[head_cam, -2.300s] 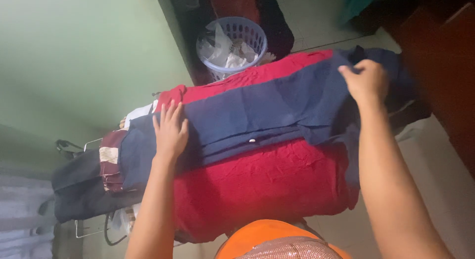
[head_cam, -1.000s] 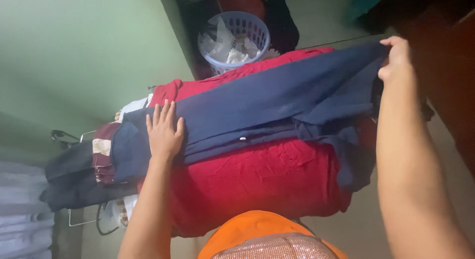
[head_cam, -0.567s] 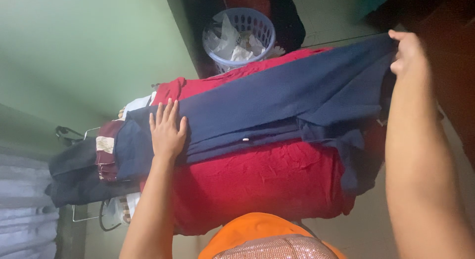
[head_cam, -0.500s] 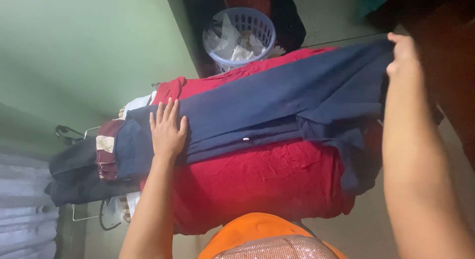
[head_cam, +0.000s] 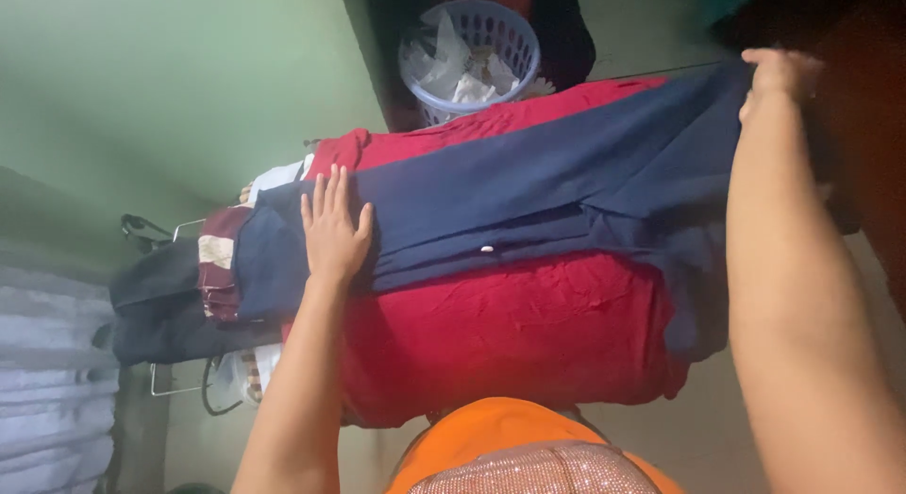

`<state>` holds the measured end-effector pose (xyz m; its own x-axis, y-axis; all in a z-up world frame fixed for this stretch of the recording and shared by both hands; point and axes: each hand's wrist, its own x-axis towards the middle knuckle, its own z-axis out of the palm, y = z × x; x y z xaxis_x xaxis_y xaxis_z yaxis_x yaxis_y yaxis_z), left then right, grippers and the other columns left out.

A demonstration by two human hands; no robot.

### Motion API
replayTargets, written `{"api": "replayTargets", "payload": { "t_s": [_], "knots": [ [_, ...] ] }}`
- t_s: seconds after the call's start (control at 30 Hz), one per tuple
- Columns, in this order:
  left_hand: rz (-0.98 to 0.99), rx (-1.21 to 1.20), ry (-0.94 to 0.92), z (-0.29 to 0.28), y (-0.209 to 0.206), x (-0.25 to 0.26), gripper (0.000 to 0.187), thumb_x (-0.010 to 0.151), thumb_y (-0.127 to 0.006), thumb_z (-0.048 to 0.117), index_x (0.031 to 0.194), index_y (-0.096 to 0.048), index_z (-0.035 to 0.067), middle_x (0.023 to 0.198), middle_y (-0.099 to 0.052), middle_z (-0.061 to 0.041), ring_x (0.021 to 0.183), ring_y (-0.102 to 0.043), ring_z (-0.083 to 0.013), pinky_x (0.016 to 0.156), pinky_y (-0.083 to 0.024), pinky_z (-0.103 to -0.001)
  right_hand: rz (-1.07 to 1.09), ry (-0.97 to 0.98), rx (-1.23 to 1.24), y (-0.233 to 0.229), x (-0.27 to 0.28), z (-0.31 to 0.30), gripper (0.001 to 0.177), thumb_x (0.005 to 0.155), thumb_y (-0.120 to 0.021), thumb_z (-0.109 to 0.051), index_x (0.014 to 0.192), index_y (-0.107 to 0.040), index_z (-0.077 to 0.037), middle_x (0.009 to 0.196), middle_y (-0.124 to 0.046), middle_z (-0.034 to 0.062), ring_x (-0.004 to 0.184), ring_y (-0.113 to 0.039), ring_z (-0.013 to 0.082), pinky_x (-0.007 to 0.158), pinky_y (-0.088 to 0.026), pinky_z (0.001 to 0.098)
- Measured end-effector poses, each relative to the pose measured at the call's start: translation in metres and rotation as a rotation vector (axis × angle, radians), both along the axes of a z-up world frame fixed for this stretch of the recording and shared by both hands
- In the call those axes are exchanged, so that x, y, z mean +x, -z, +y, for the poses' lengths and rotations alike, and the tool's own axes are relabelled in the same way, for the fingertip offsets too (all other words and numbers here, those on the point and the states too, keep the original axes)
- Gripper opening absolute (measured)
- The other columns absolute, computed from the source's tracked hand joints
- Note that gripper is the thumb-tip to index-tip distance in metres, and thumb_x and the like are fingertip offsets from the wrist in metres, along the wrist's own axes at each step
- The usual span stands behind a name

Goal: Fold a blue button-down shirt on top of a pile of other clothes.

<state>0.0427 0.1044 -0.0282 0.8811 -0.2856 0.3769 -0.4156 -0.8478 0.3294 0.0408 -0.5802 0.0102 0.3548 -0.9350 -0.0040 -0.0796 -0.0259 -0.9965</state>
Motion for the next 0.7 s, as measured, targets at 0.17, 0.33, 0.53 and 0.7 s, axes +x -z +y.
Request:
{"api": "replayTargets", "payload": {
  "t_s": [0.17, 0.33, 0.53, 0.7],
  "knots": [
    [0.062, -0.291, -0.08, -0.004, 0.001, 0.012, 0.079, 0.09, -0.072, 0.028, 0.158, -0.034, 0.011, 0.162, -0.037, -0.012, 0.154, -0.028, -0.0321, 0.125, -0.014, -0.055, -0.131, -0.033, -1.267, -0.031, -0.032, 0.113, 0.044, 0.074, -0.066, 0.008, 0.115, -0.059, -0.007, 0.118, -0.055, 0.0139, 0.122, -0.055, 0.0313, 0.11, -0.042, 0.0473],
    [0.031, -0.083, 0.008, -0.011, 0.024, 0.022, 0.058, 0.098, -0.062, 0.019, 0.155, -0.052, 0.023, 0.166, -0.047, -0.004, 0.161, -0.033, -0.0278, 0.132, -0.015, -0.055, 0.157, -0.878, -1.088, -0.032, -0.038, 0.263, 0.03, 0.098, -0.071, -0.024, 0.124, -0.071, -0.009, 0.133, -0.068, 0.0113, 0.133, -0.058, 0.0293, 0.121, -0.043, 0.045],
    [0.161, 0.061, -0.23, 0.019, -0.009, 0.018, 0.064, 0.099, -0.048, 0.05, 0.154, -0.046, 0.017, 0.159, -0.043, -0.012, 0.149, -0.032, -0.033, 0.118, -0.019, -0.057, 0.645, -0.905, -1.226, -0.001, -0.064, 0.278, 0.068, 0.099, -0.052, -0.054, 0.156, -0.045, -0.018, 0.163, -0.039, 0.0106, 0.153, -0.027, 0.0297, 0.123, -0.013, 0.0602],
    [0.372, 0.123, -0.361, 0.086, 0.023, 0.045, 0.067, 0.105, -0.036, 0.058, 0.153, -0.045, 0.011, 0.161, -0.041, -0.012, 0.153, -0.027, -0.0314, 0.125, -0.012, -0.057, 0.609, -0.827, -1.266, 0.006, -0.065, 0.282, 0.066, 0.1, -0.053, -0.054, 0.156, -0.045, -0.019, 0.162, -0.041, 0.011, 0.153, -0.03, 0.0299, 0.123, -0.014, 0.0591]
  ]
}}
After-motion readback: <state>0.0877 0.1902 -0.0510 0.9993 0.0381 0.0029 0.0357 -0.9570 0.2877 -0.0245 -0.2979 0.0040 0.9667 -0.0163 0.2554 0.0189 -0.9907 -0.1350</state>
